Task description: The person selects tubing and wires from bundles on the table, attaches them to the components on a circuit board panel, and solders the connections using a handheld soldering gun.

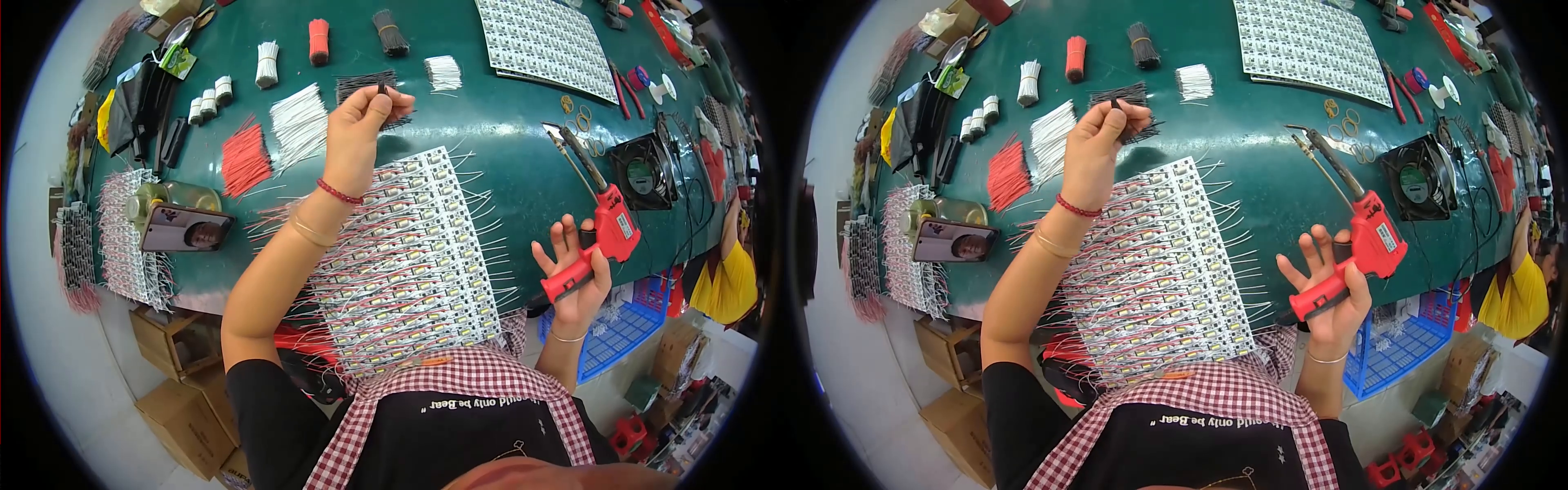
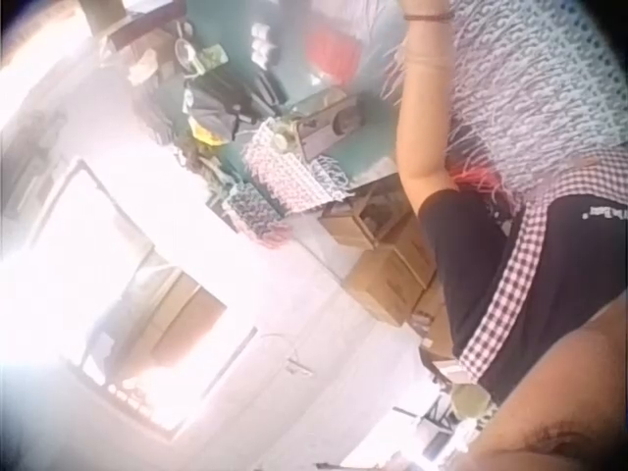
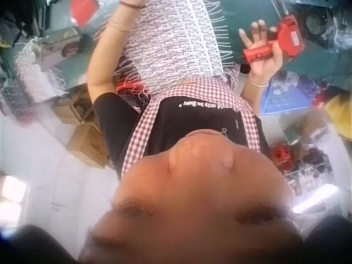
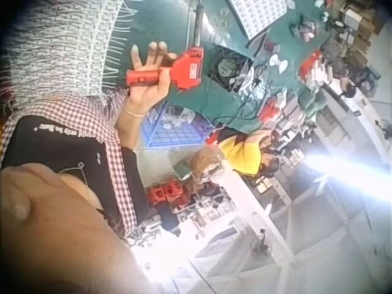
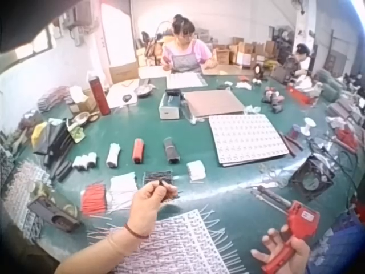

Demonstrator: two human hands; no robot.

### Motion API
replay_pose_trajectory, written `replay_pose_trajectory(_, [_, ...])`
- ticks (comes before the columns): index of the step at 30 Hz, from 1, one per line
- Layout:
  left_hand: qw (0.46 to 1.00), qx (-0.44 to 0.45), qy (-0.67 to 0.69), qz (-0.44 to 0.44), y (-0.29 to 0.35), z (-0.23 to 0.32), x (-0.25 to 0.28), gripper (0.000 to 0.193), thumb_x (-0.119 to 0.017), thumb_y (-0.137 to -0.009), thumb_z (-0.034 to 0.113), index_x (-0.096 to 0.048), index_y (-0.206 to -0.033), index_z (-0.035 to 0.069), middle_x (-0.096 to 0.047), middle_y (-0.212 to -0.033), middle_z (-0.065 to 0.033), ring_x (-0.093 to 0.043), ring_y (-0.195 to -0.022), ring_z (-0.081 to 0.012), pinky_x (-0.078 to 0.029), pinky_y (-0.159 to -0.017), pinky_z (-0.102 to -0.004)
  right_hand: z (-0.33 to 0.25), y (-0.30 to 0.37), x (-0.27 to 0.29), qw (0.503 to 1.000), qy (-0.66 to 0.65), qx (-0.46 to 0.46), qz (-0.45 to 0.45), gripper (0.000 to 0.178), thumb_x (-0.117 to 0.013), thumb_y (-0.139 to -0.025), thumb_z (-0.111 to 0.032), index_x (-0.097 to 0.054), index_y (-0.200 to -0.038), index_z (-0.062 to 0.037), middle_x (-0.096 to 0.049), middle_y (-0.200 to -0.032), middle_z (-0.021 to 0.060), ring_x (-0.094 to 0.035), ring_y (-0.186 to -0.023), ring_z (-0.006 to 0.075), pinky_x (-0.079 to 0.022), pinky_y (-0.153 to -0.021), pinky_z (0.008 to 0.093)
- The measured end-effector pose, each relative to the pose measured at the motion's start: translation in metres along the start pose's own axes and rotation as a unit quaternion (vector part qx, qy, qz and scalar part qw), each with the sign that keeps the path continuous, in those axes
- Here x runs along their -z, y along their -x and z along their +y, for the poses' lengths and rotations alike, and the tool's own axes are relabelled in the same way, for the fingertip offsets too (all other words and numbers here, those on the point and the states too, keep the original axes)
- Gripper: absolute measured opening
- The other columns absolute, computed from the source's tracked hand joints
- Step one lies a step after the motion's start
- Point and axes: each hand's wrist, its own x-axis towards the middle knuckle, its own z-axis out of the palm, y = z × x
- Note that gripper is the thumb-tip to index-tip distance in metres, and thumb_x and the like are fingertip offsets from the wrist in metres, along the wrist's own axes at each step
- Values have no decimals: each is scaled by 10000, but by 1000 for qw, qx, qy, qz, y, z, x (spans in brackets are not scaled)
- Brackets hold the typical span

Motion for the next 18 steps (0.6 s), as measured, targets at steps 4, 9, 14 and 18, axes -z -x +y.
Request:
replay_pose_trajectory(4, [998,44,30,24,0,-19,8,192,-524,-1015,103,-633,-1123,-13,-682,-964,-56,-627,-889,-131,-499,-874,-268,2,0,-2,1000,-3,-3,-10,369,-583,-950,-182,-471,-1289,-86,-496,-1368,179,-469,-1321,318,-386,-1060,676])
replay_pose_trajectory(9, [999,24,23,4,-13,-28,11,265,-538,-1015,118,-629,-1217,-26,-665,-973,-26,-606,-886,-107,-490,-866,-244,4,2,-3,1000,-9,-6,-15,367,-578,-956,-183,-469,-1292,-84,-498,-1367,176,-471,-1319,317,-380,-1065,672])
replay_pose_trajectory(14, [998,8,-53,-24,1,-27,7,288,-510,-1013,98,-631,-1256,0,-645,-988,-6,-581,-919,-87,-460,-878,-232,2,5,-1,1000,-11,-5,-20,364,-574,-959,-184,-463,-1291,-83,-495,-1367,169,-469,-1319,313,-375,-1070,667])
replay_pose_trajectory(18, [992,-2,-109,-69,6,-24,13,301,-507,-1011,73,-618,-1283,2,-634,-1001,4,-573,-983,-92,-432,-927,-226,2,6,-1,1000,2,2,-15,367,-577,-954,-179,-471,-1291,-79,-504,-1360,175,-479,-1310,320,-387,-1063,668])
